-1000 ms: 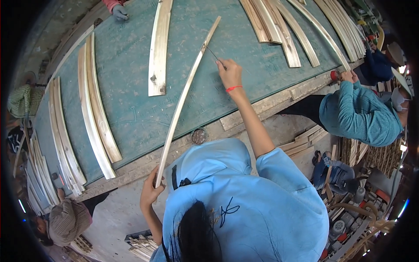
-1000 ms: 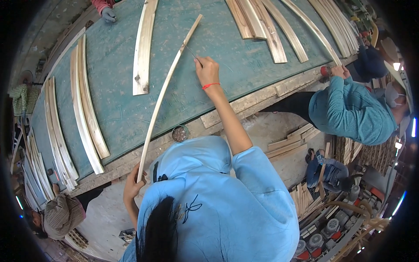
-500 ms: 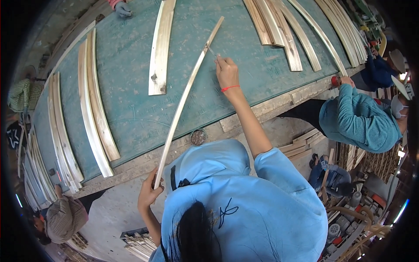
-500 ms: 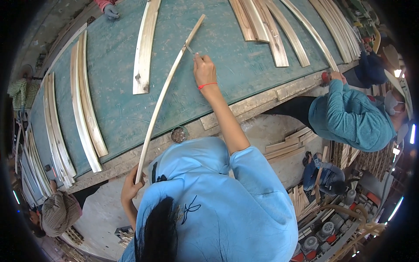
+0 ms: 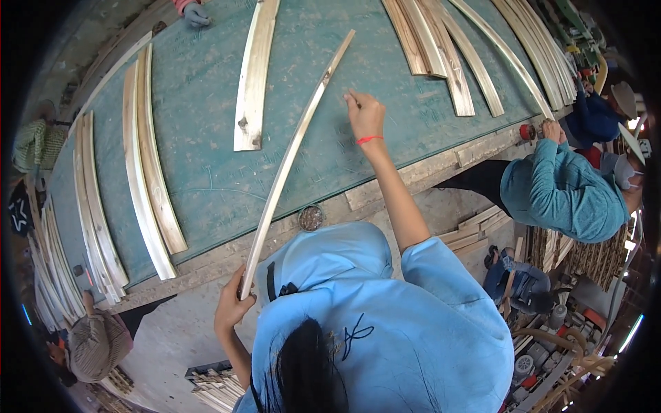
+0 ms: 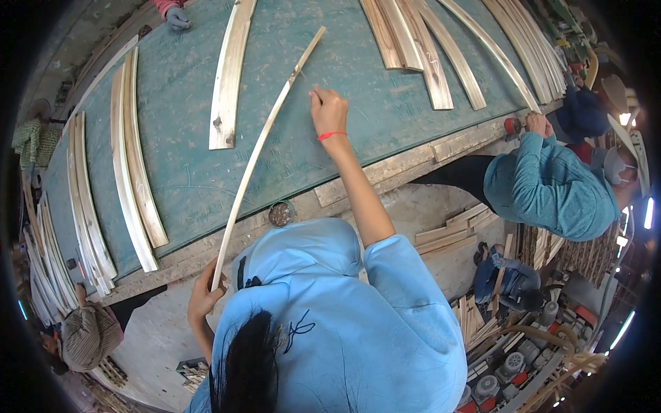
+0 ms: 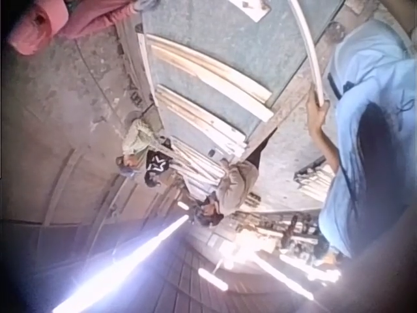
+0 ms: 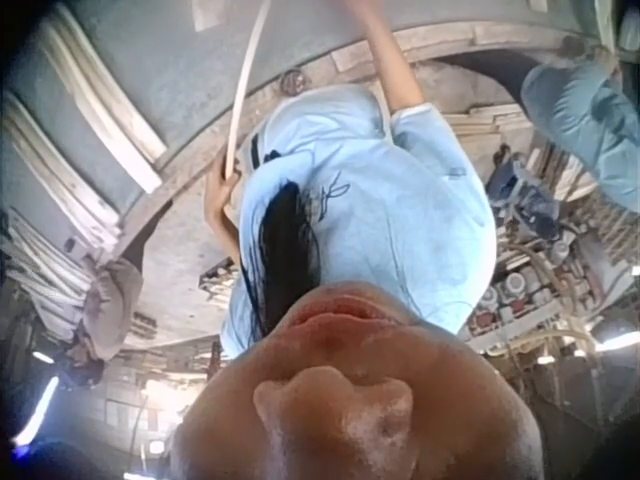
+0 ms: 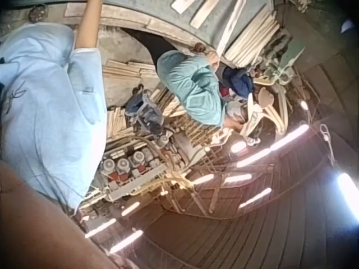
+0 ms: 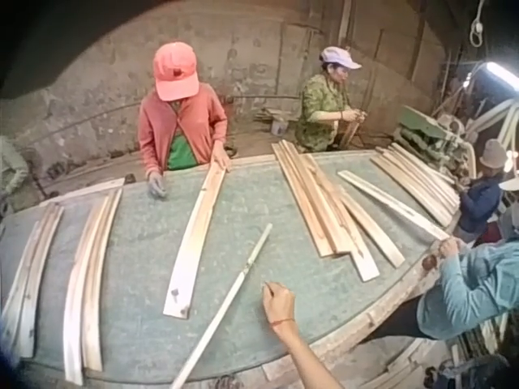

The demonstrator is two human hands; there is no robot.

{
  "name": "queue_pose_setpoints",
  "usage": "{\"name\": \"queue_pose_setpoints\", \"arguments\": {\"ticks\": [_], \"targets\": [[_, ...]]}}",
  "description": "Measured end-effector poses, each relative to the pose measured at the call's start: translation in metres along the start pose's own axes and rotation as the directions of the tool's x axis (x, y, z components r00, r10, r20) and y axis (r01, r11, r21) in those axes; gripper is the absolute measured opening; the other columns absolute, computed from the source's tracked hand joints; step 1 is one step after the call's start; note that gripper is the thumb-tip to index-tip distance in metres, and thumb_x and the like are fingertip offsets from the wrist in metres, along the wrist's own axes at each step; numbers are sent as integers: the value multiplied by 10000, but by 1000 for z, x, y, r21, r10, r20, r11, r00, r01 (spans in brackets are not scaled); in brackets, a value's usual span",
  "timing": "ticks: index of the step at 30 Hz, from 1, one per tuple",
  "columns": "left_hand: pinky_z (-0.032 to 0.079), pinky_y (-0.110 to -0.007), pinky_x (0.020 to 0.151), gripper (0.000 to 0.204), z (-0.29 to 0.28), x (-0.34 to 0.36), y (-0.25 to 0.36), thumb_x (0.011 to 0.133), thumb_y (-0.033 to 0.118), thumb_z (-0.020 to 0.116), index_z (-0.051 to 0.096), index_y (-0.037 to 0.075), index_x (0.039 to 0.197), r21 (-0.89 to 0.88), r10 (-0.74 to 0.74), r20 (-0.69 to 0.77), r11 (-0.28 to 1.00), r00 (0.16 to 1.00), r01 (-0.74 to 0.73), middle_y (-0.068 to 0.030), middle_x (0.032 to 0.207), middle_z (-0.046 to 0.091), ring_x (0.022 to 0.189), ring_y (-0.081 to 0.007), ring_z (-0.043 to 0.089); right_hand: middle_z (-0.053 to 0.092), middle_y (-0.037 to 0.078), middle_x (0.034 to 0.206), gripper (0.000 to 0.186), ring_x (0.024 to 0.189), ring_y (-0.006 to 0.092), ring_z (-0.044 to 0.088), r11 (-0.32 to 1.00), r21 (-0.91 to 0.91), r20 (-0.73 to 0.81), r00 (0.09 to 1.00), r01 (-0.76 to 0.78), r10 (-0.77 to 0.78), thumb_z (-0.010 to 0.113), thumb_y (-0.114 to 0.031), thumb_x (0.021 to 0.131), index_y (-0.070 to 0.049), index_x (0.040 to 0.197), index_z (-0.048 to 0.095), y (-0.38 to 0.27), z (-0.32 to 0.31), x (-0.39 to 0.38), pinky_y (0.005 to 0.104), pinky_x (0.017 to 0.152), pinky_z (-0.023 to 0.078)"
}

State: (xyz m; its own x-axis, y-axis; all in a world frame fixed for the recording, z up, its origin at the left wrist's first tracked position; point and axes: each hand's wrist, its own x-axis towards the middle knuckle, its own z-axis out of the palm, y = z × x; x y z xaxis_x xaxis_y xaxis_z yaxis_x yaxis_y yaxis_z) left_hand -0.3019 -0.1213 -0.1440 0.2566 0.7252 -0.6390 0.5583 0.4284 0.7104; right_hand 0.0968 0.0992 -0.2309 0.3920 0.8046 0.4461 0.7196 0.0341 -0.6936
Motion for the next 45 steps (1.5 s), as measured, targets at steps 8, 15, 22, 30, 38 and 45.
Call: {"name": "queue_pose_setpoints", "arguments": {"ticks": [8,15,22,30,38,45], "targets": [[463,-308,680,692,-3,-3,5,615,88,589,454,2,1289,118,6,-64,993,998,2,-172,820,569,709,-219,556,652,107,798,93,711,327,621,986,-139,19,995,96,-94,633,-101,779,-72,841,697,14,7,27,399,642,499],[461,-312,675,702,-2,-4,8,607,96,589,450,-6,1288,145,16,-73,989,997,-5,-179,831,574,699,-229,547,666,91,789,97,615,274,606,976,-70,76,976,208,-203,649,-108,777,-92,851,709,32,8,22,350,573,489],[462,-307,660,697,2,-4,3,622,94,584,443,-9,1296,95,38,-44,995,998,-34,-166,816,567,684,-214,543,674,97,759,153,573,107,587,701,382,407,791,-602,458,663,-141,809,-31,903,713,24,6,18,261,542,458],[473,-303,663,691,1,-4,10,641,60,579,435,7,1315,47,22,-4,999,1000,-22,-129,814,577,687,-190,564,647,140,851,187,693,230,624,990,135,38,998,-51,46,698,-110,770,-23,935,701,27,19,5,301,610,483],[475,-310,686,689,1,-5,10,643,65,589,434,3,1312,28,5,-10,1000,1000,-5,-138,819,581,714,-201,580,662,93,817,180,578,157,598,836,422,225,934,-350,278,684,-98,784,0,936,691,25,14,6,273,534,460],[469,-309,701,687,1,-4,9,629,74,590,438,-13,1294,62,-9,-28,998,1000,11,-185,836,584,730,-237,584,611,22,679,185,537,69,520,706,395,330,808,-588,488,671,-145,819,6,924,695,20,8,14,205,473,390]]}}
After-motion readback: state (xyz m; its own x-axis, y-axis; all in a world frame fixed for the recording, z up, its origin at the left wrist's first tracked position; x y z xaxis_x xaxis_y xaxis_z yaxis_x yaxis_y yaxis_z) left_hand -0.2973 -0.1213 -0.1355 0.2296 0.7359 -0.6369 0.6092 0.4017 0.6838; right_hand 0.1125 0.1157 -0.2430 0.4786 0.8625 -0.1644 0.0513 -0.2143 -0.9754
